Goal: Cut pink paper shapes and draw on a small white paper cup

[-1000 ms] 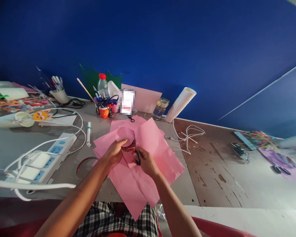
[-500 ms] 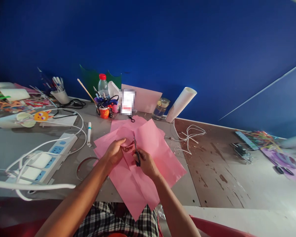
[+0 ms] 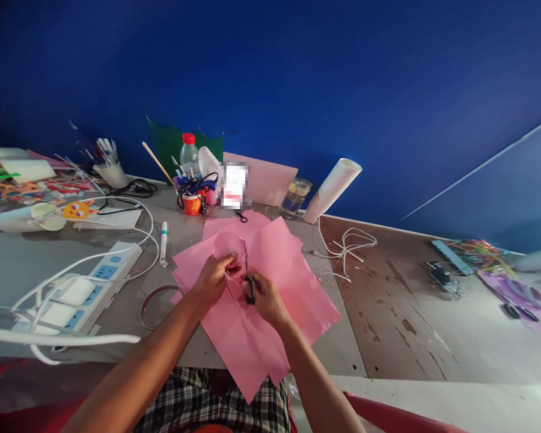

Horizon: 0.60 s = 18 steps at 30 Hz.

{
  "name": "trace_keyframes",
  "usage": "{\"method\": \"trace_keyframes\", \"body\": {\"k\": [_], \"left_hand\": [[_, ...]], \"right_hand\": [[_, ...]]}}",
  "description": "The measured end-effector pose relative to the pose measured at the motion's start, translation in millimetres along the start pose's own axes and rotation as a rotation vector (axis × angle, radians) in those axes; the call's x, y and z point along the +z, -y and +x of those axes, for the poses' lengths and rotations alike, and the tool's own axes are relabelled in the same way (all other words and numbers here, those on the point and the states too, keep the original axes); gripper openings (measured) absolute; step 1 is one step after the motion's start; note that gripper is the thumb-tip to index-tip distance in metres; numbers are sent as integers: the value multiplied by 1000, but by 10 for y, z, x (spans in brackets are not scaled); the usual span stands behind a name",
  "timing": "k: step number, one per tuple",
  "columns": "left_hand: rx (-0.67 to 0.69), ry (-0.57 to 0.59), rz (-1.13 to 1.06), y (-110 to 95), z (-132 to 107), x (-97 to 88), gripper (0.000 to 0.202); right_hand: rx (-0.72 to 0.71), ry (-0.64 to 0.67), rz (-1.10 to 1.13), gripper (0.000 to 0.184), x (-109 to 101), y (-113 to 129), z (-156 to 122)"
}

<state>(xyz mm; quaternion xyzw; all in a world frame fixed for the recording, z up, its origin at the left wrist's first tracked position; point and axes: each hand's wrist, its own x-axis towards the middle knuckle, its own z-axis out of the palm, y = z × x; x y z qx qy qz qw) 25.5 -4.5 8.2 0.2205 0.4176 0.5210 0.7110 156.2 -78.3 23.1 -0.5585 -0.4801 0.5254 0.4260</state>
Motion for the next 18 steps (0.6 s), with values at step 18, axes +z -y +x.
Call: {"method": "trace_keyframes", "body": {"k": [18], "left_hand": [[-56,48,0,-66,6,22,24]], "right_hand": [[-30,15,81,59,86,6,127]]}}
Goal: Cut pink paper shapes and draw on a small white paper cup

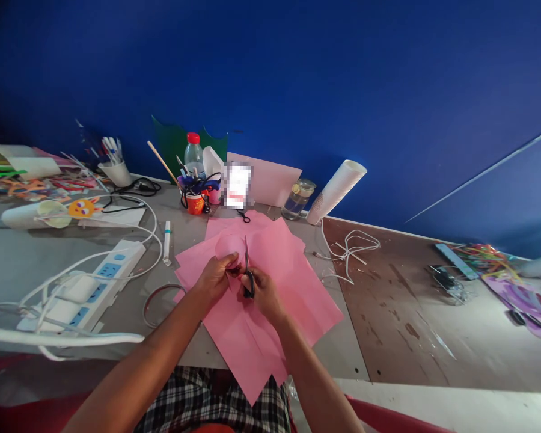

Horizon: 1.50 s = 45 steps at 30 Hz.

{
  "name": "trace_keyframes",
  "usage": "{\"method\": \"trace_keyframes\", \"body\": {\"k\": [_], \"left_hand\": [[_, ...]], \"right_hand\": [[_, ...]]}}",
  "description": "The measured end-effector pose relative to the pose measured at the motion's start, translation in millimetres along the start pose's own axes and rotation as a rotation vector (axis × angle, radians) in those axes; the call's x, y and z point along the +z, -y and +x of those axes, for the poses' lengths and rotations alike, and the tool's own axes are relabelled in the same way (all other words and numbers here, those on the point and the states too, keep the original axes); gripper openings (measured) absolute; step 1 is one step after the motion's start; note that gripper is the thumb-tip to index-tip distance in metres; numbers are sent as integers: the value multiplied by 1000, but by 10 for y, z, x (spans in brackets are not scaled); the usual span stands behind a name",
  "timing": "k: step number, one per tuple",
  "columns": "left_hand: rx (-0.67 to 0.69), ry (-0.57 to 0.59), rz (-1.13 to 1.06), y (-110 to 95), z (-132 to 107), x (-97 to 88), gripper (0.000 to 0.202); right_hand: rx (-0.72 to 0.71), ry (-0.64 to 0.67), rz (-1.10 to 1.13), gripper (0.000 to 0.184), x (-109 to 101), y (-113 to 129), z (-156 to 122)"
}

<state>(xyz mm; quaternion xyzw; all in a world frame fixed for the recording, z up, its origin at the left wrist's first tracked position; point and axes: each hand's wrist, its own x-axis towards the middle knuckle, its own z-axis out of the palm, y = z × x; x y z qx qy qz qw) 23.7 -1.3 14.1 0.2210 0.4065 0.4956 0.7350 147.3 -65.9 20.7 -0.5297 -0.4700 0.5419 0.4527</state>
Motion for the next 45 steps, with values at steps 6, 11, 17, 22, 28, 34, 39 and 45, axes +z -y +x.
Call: {"method": "trace_keyframes", "body": {"k": [6,11,17,22,28,34,39,45], "left_hand": [[2,-6,-7,18,9,-2,23],[2,-2,-2,12,11,-2,24],[-30,-30,14,-1,22,-11,32],[-55,-61,29,-4,33,-28,29],[-82,-41,61,-33,40,-42,27],[-78,-6,105,-51,24,-57,30],[-42,26,145,-25,8,-64,32],[2,72,140,14,38,-87,32]], "right_hand": [[-19,-4,-32,59,-5,2,-8],[-16,-10,-45,60,-22,-16,-4],[3,-21,-77,56,-86,-35,-29],[18,-10,-93,53,-120,-14,-63],[-3,-10,-131,51,-176,-14,-92],[3,-15,-126,52,-191,-49,-121],[2,-24,-44,56,-134,43,-149],[20,-11,16,55,-98,84,-126]]}}
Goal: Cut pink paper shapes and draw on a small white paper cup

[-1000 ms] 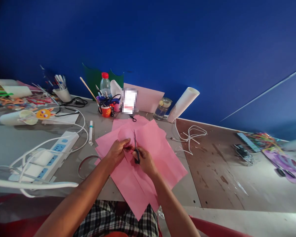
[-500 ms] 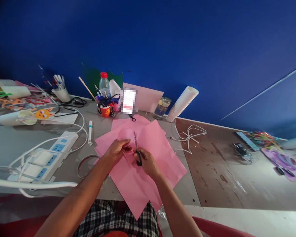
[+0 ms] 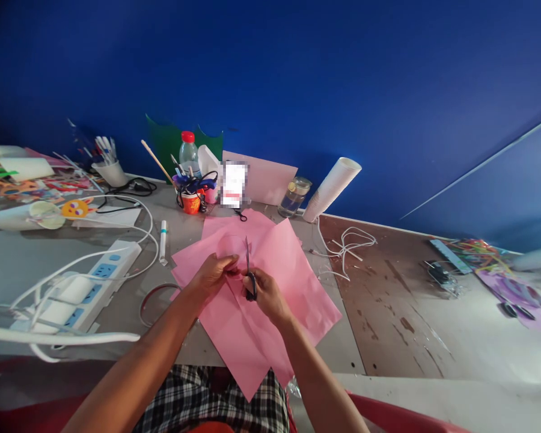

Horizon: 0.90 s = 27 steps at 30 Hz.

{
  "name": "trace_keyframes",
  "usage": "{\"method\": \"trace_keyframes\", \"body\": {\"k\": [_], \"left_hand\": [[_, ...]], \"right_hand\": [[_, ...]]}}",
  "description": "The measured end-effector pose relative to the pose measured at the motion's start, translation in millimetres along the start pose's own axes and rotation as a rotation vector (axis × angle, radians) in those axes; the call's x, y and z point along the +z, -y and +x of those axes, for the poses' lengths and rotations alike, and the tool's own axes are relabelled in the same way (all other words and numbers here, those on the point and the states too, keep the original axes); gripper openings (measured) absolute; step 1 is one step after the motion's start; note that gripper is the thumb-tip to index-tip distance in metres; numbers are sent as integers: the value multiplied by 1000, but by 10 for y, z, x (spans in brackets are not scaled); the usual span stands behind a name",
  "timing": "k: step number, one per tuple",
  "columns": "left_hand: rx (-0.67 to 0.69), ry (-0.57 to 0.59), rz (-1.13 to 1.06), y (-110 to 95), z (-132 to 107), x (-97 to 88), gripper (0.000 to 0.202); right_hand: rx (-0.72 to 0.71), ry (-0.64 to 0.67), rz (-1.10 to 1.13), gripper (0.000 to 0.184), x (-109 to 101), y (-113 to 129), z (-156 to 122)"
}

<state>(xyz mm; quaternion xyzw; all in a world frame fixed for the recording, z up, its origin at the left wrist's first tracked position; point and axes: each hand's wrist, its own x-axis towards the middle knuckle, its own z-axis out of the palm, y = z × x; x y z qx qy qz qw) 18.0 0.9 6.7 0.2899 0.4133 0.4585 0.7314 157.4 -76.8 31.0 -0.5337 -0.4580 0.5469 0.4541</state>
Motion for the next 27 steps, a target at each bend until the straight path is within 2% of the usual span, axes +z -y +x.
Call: {"method": "trace_keyframes", "body": {"k": [6,11,17,27], "left_hand": [[-8,46,-7,0,6,-7,28],[-13,61,-21,0,14,-9,23],[1,31,-23,-4,25,-12,26],[4,-2,-21,-78,-42,54,28]], "right_hand": [[-7,-9,-31,51,16,-40,56],[-16,7,-16,53,31,20,72],[12,0,14,59,50,74,79],[-11,-10,-14,54,46,54,90]]}}
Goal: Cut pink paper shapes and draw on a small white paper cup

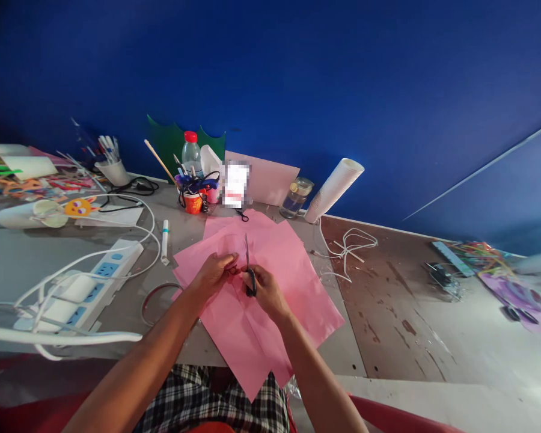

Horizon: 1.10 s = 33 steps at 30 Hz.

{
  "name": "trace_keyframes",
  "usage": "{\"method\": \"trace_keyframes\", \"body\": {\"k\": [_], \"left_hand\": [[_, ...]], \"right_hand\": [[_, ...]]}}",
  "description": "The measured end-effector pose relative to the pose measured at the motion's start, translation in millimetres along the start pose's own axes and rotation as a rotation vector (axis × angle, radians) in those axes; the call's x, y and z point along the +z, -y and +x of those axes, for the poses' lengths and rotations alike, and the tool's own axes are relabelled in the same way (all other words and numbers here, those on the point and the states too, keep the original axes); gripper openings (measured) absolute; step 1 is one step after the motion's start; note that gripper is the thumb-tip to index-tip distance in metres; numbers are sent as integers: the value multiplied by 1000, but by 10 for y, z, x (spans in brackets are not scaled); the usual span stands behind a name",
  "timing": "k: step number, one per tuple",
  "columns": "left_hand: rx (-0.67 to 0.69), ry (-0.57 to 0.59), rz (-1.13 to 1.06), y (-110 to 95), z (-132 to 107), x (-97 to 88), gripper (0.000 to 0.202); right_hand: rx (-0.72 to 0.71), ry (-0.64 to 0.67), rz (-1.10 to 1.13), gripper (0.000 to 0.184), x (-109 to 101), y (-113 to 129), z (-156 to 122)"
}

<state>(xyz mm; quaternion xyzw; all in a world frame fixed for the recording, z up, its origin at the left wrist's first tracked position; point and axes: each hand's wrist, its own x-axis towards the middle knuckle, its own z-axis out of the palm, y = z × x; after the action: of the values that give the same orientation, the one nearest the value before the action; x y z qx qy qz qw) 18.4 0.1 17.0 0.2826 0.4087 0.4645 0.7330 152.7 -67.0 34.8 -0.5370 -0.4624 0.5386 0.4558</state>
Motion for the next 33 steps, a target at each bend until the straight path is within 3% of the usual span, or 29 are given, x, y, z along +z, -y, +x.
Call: {"method": "trace_keyframes", "body": {"k": [13,33], "left_hand": [[-26,7,50,-32,-32,7,27],[10,-32,98,-17,-6,-14,37]], "right_hand": [[-13,-6,-68,44,-34,-69,-1],[21,-35,-67,44,-61,-109,-25]]}}
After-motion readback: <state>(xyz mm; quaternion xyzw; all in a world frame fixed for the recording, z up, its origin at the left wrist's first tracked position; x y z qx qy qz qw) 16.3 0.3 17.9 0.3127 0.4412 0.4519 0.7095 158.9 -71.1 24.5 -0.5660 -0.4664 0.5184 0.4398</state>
